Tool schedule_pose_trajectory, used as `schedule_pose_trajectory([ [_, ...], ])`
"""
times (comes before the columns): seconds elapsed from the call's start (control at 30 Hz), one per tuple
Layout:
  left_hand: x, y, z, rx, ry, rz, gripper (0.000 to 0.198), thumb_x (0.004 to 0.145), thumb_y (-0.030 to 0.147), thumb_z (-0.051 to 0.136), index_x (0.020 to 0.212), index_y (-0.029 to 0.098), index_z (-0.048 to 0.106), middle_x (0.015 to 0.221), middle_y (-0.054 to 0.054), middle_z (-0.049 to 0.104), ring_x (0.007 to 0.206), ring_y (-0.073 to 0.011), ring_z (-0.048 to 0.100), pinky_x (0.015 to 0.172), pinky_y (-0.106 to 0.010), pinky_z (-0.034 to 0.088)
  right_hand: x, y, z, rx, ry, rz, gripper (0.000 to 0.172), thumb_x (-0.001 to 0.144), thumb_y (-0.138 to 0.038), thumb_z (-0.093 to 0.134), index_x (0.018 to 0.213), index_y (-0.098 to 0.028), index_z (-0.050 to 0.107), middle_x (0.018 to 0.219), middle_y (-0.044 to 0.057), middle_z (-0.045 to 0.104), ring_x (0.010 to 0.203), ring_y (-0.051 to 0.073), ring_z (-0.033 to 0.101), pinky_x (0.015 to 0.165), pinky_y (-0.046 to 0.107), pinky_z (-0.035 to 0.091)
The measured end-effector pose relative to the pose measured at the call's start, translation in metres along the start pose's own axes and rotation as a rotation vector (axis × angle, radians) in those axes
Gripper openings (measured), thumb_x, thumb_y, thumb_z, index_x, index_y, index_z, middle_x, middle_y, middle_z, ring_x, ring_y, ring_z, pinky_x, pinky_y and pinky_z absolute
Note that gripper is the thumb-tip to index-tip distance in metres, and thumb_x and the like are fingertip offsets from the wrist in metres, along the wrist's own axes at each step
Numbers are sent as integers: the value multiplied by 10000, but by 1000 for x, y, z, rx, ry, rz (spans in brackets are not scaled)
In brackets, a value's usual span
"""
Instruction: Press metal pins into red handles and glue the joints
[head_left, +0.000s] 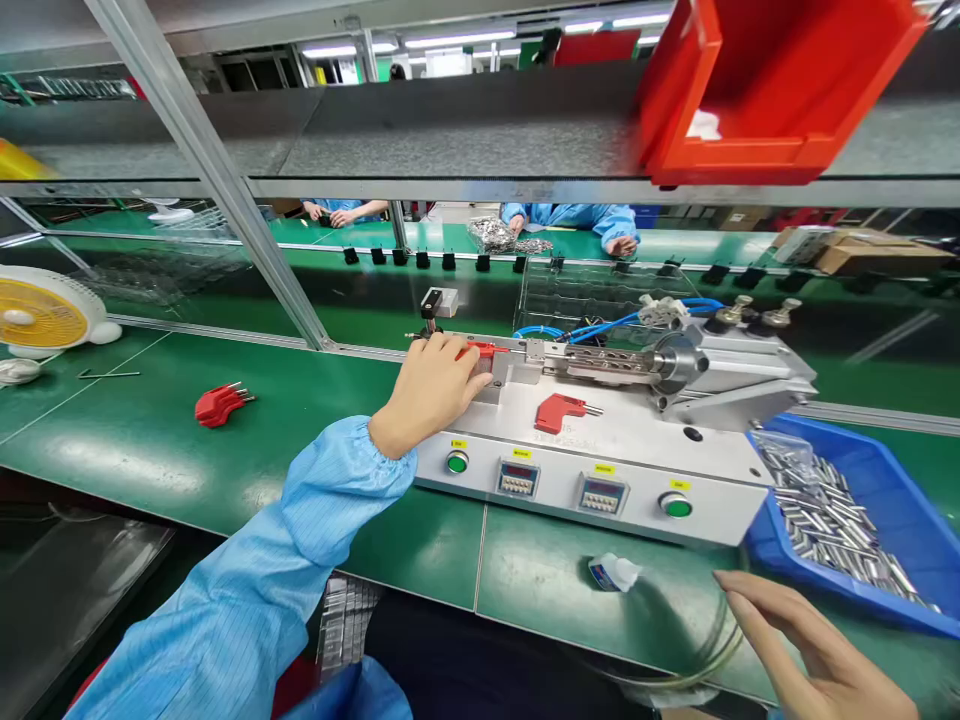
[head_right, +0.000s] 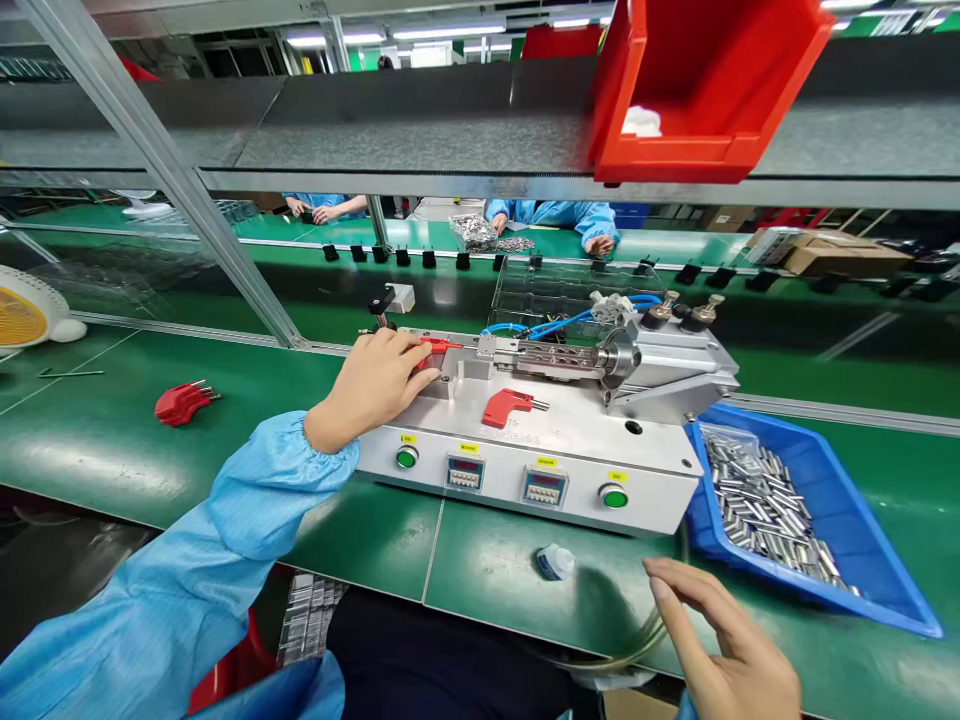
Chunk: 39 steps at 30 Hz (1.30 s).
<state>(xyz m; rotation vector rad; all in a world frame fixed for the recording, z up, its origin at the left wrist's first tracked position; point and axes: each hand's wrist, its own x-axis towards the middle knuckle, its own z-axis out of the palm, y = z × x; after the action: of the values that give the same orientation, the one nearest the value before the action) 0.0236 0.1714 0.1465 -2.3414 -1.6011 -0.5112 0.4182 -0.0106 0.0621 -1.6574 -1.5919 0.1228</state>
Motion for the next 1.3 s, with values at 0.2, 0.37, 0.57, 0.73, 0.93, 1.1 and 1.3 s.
schedule_pose_trajectory([
  [0.2,-14,-9,-3,-107,90,28,272,1109,363,554,1081,168,742,1127,-135,722,1038,-300,625,890,-432,484,22,-32,24,129,119,38,227,966,-518,696,965,-307,779,1025,107,802,939,358,794,851,528,701],
  [0.37,-81,-1,12,-202,275,125,311,1137,315,471,943,199,685,944,-90,702,899,-244,645,805,-373,483,36,-21,46,68,98,-111,253,1003,-476,656,1115,-262,730,1019,87,778,831,264,767,836,442,683],
  [0.57,-114,2,23,-142,-13,264,192,1127,211,463,1093,225,651,955,-40,706,806,-202,677,720,-312,495,53,-21,41,81,-52,-60,262,1005,-525,657,1054,-269,684,823,37,747,709,244,737,771,398,667],
  [0.73,-108,5,13,-77,-113,216,136,1091,179,520,1039,240,630,959,-44,717,828,-227,685,700,-324,471,60,-23,31,55,-100,-63,283,1011,-555,652,1010,-278,711,865,52,780,715,255,749,783,405,664],
  [0.93,-122,23,31,-272,155,45,195,1138,208,468,986,223,590,833,-10,692,745,-200,665,695,-322,468,58,-19,42,66,-3,-21,377,1007,-610,662,934,-246,723,778,46,751,651,225,705,694,361,634],
  [1.1,-126,28,28,-284,187,-5,172,1132,214,489,1004,215,604,808,-5,682,744,-210,657,693,-339,449,47,-16,44,36,99,-34,430,974,-650,705,900,-228,747,792,50,755,652,204,688,723,345,621],
  [1.3,-96,40,11,-357,213,177,140,1120,265,536,1091,180,644,1012,-81,734,876,-243,683,759,-359,499,3,-11,59,102,139,144,523,951,-719,670,829,-214,732,689,48,712,633,215,687,671,326,592],
])
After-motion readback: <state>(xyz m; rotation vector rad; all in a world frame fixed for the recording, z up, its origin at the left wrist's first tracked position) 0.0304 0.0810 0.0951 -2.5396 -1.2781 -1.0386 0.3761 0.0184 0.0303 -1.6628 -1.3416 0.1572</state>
